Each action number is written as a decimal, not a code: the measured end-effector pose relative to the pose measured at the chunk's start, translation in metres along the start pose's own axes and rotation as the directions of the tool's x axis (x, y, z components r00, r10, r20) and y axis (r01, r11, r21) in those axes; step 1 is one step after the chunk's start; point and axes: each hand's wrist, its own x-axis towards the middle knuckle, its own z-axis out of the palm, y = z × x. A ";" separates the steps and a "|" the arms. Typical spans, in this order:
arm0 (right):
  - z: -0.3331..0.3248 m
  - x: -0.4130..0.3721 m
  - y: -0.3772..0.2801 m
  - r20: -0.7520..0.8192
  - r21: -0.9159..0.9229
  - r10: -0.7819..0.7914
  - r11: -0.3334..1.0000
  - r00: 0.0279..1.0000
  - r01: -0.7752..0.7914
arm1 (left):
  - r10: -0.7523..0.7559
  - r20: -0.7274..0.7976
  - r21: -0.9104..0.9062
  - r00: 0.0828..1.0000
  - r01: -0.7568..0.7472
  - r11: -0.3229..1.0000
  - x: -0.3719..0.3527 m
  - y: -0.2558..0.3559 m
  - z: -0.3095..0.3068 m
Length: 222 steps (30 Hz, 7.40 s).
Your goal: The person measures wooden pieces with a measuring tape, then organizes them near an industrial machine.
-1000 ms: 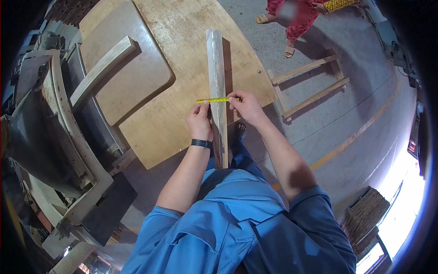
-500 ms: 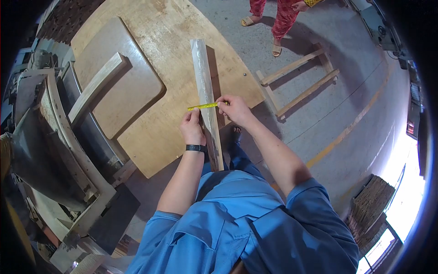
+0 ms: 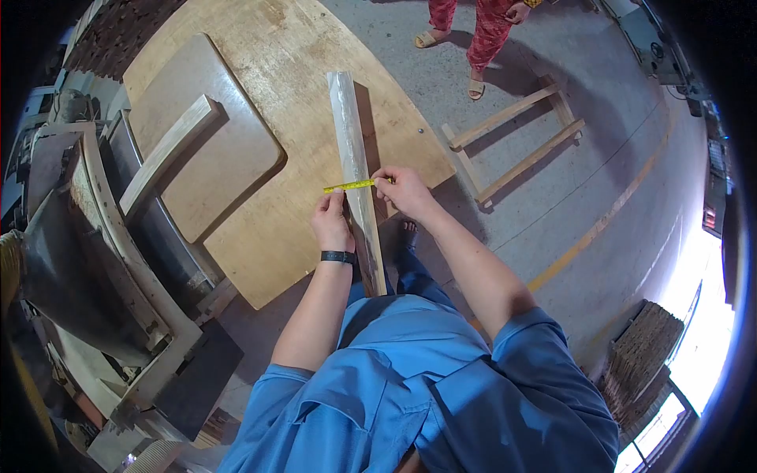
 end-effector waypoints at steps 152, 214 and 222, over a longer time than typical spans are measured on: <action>2.609 -0.727 -0.083 0.985 0.158 0.017 0.287 -0.169 0.945 | 0.549 -0.531 0.689 0.646 -0.049 0.723 -0.374 0.495 -2.579; 2.830 -0.036 -0.965 -0.593 -0.524 -0.803 0.330 -0.058 0.785 | 0.568 0.507 0.537 0.648 -0.753 0.380 0.628 1.491 -2.892; 2.653 0.010 -1.148 -0.492 -0.854 -0.571 0.170 -0.657 0.492 | 0.536 0.541 0.544 0.648 -0.756 0.364 0.760 1.530 -2.810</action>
